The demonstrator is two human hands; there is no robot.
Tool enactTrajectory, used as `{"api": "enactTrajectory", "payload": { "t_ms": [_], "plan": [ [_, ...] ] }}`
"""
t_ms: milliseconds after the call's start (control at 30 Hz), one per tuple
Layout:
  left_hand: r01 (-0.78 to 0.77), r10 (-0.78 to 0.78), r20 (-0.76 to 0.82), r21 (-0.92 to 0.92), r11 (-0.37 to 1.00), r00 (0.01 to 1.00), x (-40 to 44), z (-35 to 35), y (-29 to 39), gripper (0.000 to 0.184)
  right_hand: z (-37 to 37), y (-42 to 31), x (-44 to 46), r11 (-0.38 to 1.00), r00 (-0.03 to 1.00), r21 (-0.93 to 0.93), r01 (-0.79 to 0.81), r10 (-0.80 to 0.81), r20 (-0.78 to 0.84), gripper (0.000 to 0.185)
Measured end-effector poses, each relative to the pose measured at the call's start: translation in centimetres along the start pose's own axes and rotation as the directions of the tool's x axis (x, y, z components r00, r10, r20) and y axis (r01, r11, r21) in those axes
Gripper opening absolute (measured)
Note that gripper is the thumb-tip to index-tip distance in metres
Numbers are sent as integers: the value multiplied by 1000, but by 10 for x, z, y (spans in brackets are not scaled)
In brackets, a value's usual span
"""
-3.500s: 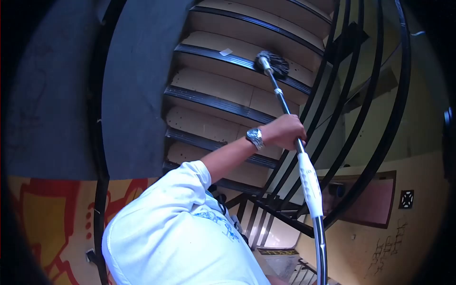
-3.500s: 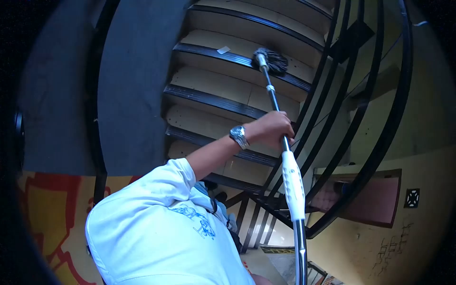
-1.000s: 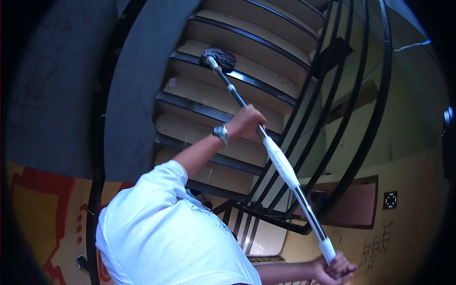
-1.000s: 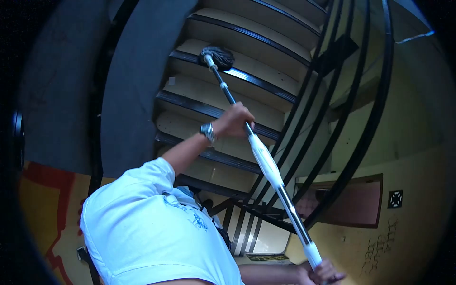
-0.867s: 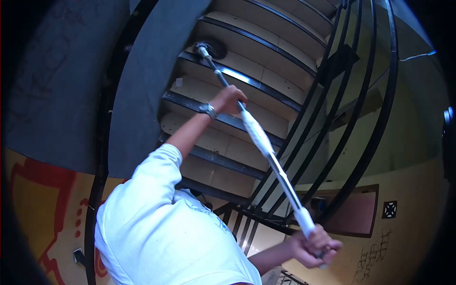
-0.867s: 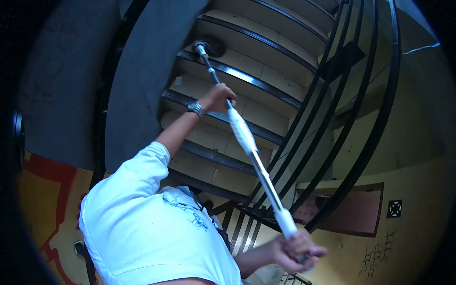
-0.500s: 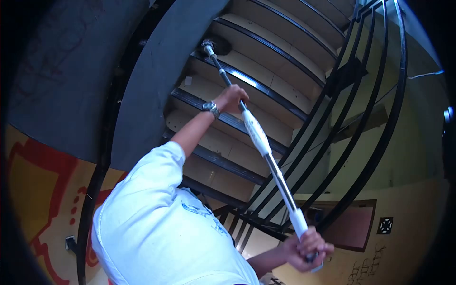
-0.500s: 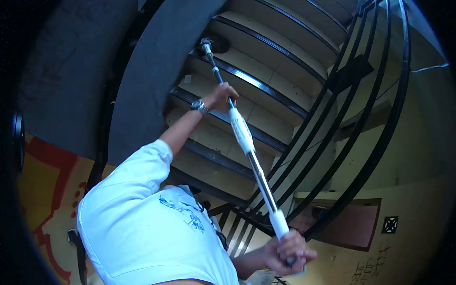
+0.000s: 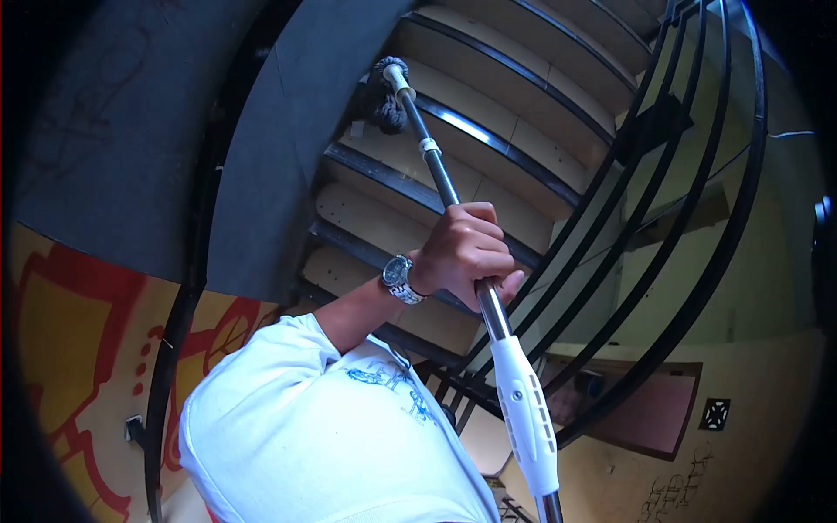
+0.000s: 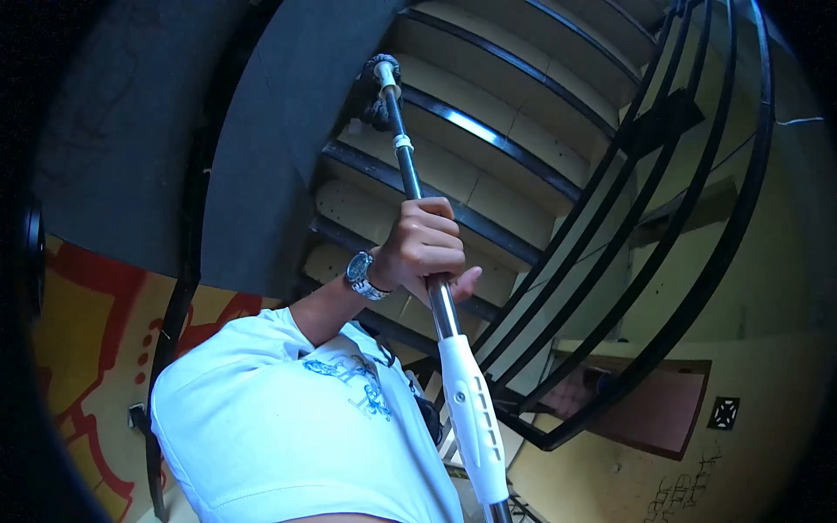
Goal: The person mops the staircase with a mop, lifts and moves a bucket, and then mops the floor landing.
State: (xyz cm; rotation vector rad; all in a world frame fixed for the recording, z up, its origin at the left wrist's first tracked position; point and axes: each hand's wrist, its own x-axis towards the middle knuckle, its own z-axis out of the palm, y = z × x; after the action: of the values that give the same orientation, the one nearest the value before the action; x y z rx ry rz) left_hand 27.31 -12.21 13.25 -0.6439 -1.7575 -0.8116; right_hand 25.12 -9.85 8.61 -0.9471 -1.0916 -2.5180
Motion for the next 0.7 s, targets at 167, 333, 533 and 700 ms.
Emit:
{"api": "enactTrajectory", "payload": {
  "t_ms": [167,333,533,700],
  "plan": [
    [-131,130,-84,-4,991,988,39,6,-28,36,-8,4,49,984,984,-141,-104,123,132,29],
    [-19,16,45,64,998,999,33,10,-114,31,247,-74,-8,254,962,-959,129,203,183,19],
    [393,-368,301,-23,919,880,-106,20,-285,19,202,-79,-56,-396,980,-900,179,157,126,19],
    [316,-376,207,272,909,903,-77,16,-269,27,207,-70,-31,-370,952,-901,226,281,123,13]
  ]
}}
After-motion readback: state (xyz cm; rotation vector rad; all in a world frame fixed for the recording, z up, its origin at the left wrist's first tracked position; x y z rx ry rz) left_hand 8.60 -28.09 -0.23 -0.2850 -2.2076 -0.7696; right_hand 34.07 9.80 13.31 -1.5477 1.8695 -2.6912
